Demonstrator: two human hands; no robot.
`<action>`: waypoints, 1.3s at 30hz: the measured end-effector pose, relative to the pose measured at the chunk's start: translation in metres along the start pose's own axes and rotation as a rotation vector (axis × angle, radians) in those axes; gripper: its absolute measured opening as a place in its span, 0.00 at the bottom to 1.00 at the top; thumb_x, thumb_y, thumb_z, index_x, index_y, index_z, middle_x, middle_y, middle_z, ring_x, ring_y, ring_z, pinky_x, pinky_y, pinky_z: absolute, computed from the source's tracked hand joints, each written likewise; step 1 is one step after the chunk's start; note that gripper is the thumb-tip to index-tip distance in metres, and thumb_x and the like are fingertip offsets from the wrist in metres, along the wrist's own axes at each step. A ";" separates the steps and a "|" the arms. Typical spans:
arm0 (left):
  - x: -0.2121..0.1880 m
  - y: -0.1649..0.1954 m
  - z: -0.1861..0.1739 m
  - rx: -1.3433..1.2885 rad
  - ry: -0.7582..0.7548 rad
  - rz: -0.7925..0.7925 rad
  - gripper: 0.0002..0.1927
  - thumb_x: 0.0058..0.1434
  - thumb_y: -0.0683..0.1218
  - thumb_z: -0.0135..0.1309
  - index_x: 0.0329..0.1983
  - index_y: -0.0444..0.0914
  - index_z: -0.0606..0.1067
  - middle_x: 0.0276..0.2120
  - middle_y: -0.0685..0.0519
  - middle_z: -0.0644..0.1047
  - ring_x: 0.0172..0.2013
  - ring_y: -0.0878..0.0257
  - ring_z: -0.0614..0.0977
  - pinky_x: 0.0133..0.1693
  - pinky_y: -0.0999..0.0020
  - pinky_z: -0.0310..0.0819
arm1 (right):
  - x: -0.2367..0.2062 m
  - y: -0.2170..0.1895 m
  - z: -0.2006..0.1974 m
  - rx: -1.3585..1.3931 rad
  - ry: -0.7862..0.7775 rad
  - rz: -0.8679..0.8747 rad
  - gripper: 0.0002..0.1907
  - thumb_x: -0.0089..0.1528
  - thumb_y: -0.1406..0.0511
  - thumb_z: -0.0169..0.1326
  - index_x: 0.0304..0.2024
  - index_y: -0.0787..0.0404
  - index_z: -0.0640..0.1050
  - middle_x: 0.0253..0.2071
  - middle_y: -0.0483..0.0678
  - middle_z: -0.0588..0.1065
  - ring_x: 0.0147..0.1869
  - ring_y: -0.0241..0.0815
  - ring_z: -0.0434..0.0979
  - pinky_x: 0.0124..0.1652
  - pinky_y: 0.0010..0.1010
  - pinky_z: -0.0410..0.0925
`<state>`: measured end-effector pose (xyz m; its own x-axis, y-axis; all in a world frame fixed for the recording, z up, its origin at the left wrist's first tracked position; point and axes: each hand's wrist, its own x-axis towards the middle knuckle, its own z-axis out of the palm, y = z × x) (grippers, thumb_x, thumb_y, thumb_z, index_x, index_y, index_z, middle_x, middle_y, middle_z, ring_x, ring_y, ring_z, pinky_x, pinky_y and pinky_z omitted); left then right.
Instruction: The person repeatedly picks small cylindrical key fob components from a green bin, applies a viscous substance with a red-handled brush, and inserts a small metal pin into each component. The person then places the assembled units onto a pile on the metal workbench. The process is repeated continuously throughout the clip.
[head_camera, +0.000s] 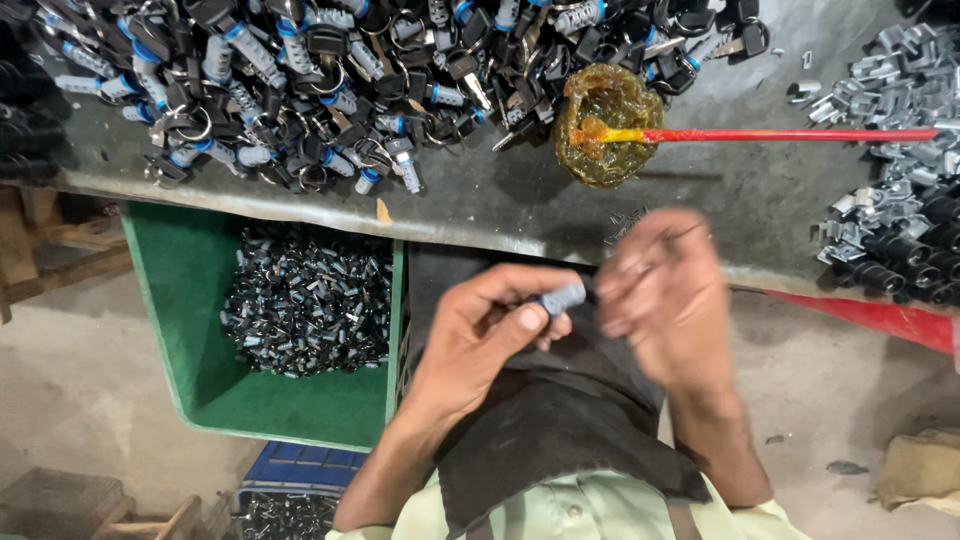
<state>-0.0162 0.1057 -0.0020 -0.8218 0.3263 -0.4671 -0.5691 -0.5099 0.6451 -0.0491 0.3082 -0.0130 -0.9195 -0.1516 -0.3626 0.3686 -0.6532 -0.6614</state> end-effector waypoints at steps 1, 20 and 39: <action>-0.001 0.005 -0.002 0.032 0.008 0.044 0.16 0.72 0.44 0.55 0.59 0.31 0.73 0.44 0.49 0.81 0.41 0.65 0.82 0.46 0.68 0.80 | 0.009 -0.008 0.000 0.138 0.046 0.006 0.15 0.70 0.71 0.57 0.56 0.63 0.68 0.35 0.50 0.72 0.31 0.36 0.76 0.25 0.17 0.70; 0.056 -0.018 -0.008 -0.474 0.038 0.055 0.12 0.75 0.46 0.52 0.55 0.33 0.72 0.36 0.51 0.77 0.36 0.64 0.77 0.43 0.67 0.73 | 0.010 -0.050 0.005 -0.769 0.234 -0.606 0.07 0.76 0.71 0.57 0.49 0.73 0.76 0.38 0.56 0.77 0.36 0.42 0.83 0.37 0.28 0.78; -0.058 0.084 -0.065 1.973 0.607 0.173 0.07 0.61 0.47 0.60 0.41 0.42 0.78 0.42 0.47 0.80 0.45 0.45 0.80 0.42 0.52 0.72 | -0.015 -0.015 -0.029 -1.750 -0.130 -0.395 0.19 0.59 0.66 0.67 0.53 0.53 0.83 0.38 0.44 0.74 0.39 0.43 0.69 0.38 0.34 0.66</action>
<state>-0.0147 -0.0082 0.0399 -0.9817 -0.0779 -0.1736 -0.1030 0.9847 0.1407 -0.0365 0.3417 -0.0166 -0.9518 -0.3046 -0.0364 -0.2299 0.7868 -0.5729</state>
